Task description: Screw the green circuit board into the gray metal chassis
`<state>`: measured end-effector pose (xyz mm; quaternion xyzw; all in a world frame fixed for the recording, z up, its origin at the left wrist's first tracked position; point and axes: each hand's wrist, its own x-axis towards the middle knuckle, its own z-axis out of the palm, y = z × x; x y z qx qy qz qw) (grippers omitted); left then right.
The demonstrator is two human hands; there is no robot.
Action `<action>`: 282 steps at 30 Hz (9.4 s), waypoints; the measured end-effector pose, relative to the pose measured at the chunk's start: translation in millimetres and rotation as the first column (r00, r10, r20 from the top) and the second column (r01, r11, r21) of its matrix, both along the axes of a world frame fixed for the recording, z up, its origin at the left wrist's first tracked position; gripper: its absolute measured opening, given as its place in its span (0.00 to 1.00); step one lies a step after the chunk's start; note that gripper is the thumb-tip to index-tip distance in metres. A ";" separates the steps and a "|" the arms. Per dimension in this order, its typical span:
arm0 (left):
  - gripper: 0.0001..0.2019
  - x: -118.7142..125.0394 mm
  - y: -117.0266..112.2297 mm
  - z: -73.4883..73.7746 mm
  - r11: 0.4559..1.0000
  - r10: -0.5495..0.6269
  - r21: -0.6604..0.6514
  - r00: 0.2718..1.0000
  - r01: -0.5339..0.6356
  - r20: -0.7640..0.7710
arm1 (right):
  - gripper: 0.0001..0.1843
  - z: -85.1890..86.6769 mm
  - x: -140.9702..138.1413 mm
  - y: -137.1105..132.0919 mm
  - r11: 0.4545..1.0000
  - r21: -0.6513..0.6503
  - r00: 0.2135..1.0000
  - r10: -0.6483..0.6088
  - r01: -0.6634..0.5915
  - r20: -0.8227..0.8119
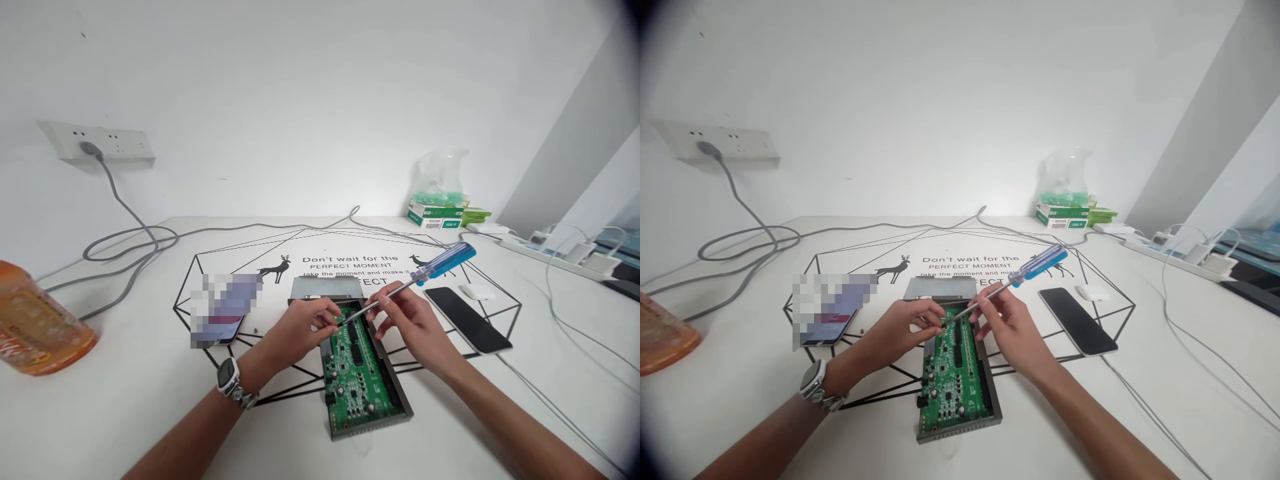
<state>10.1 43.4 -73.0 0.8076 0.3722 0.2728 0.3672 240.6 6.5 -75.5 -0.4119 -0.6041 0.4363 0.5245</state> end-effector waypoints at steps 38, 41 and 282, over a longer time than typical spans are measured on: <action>0.06 -1.5 26.1 -22.4 0.927 0.204 0.317 0.979 -0.200 0.021 | 0.14 21.2 -55.4 61.1 0.964 0.240 0.921 0.010 -0.111 0.390; 0.06 -2.7 26.8 -22.7 0.926 0.201 0.323 0.979 -0.195 0.016 | 0.15 21.9 -55.9 61.3 0.964 0.239 0.916 0.009 -0.113 0.400; 0.03 -13.2 5.9 14.7 1.000 0.025 -0.002 0.979 -0.026 -0.203 | 0.10 9.5 -28.5 0.0 0.966 0.145 0.937 -0.163 0.216 -0.308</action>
